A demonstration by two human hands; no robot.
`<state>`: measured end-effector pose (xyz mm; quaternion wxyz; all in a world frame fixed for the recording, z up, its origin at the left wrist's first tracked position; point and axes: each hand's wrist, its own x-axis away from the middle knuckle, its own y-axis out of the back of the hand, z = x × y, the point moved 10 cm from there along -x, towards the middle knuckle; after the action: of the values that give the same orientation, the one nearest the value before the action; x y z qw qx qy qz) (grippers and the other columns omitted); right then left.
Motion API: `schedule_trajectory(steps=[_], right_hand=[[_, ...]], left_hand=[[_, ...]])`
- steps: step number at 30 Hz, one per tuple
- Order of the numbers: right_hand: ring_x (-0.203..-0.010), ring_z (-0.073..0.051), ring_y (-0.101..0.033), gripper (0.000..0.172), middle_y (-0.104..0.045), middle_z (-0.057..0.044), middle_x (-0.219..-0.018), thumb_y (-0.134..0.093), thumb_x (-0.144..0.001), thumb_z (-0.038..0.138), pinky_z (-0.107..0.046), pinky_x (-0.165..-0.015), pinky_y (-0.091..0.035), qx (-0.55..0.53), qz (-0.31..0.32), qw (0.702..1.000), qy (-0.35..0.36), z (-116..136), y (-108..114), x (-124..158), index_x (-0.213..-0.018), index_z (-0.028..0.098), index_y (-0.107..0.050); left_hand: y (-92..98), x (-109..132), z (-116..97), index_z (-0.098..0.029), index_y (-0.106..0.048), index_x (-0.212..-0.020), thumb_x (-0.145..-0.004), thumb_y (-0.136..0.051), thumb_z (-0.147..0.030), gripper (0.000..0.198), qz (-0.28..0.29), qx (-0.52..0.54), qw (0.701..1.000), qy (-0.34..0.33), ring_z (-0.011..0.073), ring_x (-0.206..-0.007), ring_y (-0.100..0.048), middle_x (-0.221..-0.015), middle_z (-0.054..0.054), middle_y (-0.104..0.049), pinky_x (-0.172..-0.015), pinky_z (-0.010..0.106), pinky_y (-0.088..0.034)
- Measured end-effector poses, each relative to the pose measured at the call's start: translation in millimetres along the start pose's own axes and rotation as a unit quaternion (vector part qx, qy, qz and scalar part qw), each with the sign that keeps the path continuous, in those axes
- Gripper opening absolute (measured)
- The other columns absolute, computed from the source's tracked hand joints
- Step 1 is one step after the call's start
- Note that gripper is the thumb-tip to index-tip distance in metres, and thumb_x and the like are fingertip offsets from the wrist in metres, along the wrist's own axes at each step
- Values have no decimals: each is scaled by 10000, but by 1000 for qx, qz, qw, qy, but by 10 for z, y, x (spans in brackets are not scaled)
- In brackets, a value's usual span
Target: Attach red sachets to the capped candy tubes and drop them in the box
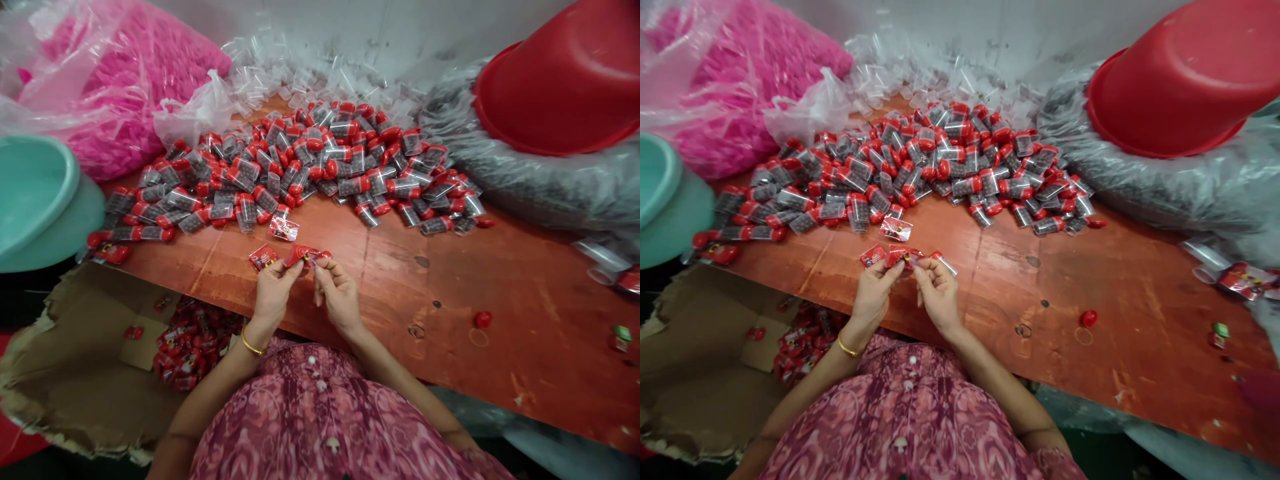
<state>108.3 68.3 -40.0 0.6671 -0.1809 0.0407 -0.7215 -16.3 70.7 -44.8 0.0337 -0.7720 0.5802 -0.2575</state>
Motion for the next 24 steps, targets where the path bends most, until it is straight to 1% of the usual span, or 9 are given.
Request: schedule_trajectory(steps=[4, 8, 10, 13, 15, 17, 19, 22, 24], right_hand=[[-266, -18, -354, 355, -464, 112, -458, -650, -683, 518, -148, -281, -295, -46, 10, 997, -57, -97, 2, -24, -706, 186, -526], [-255, -19, -367, 395, -456, 105, -408, -651, -670, 544, -138, -276, -286, -27, 25, 994, -99, -185, -16, -26, -636, 173, -520], [-256, -16, -374, 394, -475, 98, -411, -683, -638, 526, -132, -271, -280, -20, 31, 993, -114, -207, -31, -31, -625, 164, -528], [-247, -10, -340, 374, -460, 119, -409, -741, -570, 467, -139, -281, -332, -55, 36, 987, -148, -245, -61, -32, -638, 172, -521], [-242, -7, -308, 363, -434, 135, -395, -748, -561, 438, -150, -294, -363, -76, 33, 984, -155, -247, -69, -29, -642, 183, -503], [-241, -12, -309, 334, -429, 137, -378, -730, -590, 418, -151, -295, -352, -66, 15, 991, -118, -190, -33, -32, -647, 193, -489], [-254, -28, -347, 286, -443, 127, -370, -700, -634, 402, -151, -296, -326, -23, -15, 999, -47, -85, 32, -20, -667, 201, -498], [-303, -48, -411, 234, -480, 104, -404, -665, -681, 402, -166, -322, -332, 54, -43, 996, 50, 56, 72, 42, -712, 209, -539], [-319, -50, -415, 244, -480, 100, -425, -656, -694, 423, -174, -334, -345, 72, -42, 994, 76, 85, 63, 73, -729, 210, -543]], left_hand=[[25, 8, -14, -148, -720, -667, -486, -808, -301, 253, -8, -17, 1000, -17, 109, -562, -592, -617, 12, -688, -605, 243, -481], [39, 0, -13, -164, -725, -685, -509, -794, -290, 227, -10, -6, 999, -40, 109, -602, -602, -676, 7, -707, -659, 257, -498], [44, -4, -11, -164, -727, -705, -530, -786, -277, 217, -12, -10, 998, -56, 112, -638, -612, -705, 9, -715, -695, 258, -501], [53, 4, -3, -156, -718, -707, -535, -790, -280, 224, -19, -25, 997, -70, 120, -659, -620, -704, 12, -714, -700, 254, -503], [23, 18, -3, -156, -712, -722, -544, -790, -320, 255, -3, -23, 997, -68, 128, -670, -630, -721, 20, -715, -702, 257, -510], [-18, 31, 0, -158, -705, -750, -574, -772, -390, 299, 20, -7, 998, -54, 135, -669, -642, -743, 30, -715, -696, 266, -521], [-20, 34, 11, -155, -692, -740, -593, -746, -459, 342, 22, 5, 999, -34, 135, -625, -643, -712, 30, -707, -658, 270, -530], [45, 18, 28, -148, -657, -666, -564, -743, -514, 390, -13, 11, 1000, -17, 121, -538, -617, -612, 8, -672, -582, 252, -523], [83, 5, 38, -145, -634, -631, -546, -744, -531, 410, -36, 14, 999, -15, 116, -512, -606, -578, 1, -654, -556, 242, -514]])
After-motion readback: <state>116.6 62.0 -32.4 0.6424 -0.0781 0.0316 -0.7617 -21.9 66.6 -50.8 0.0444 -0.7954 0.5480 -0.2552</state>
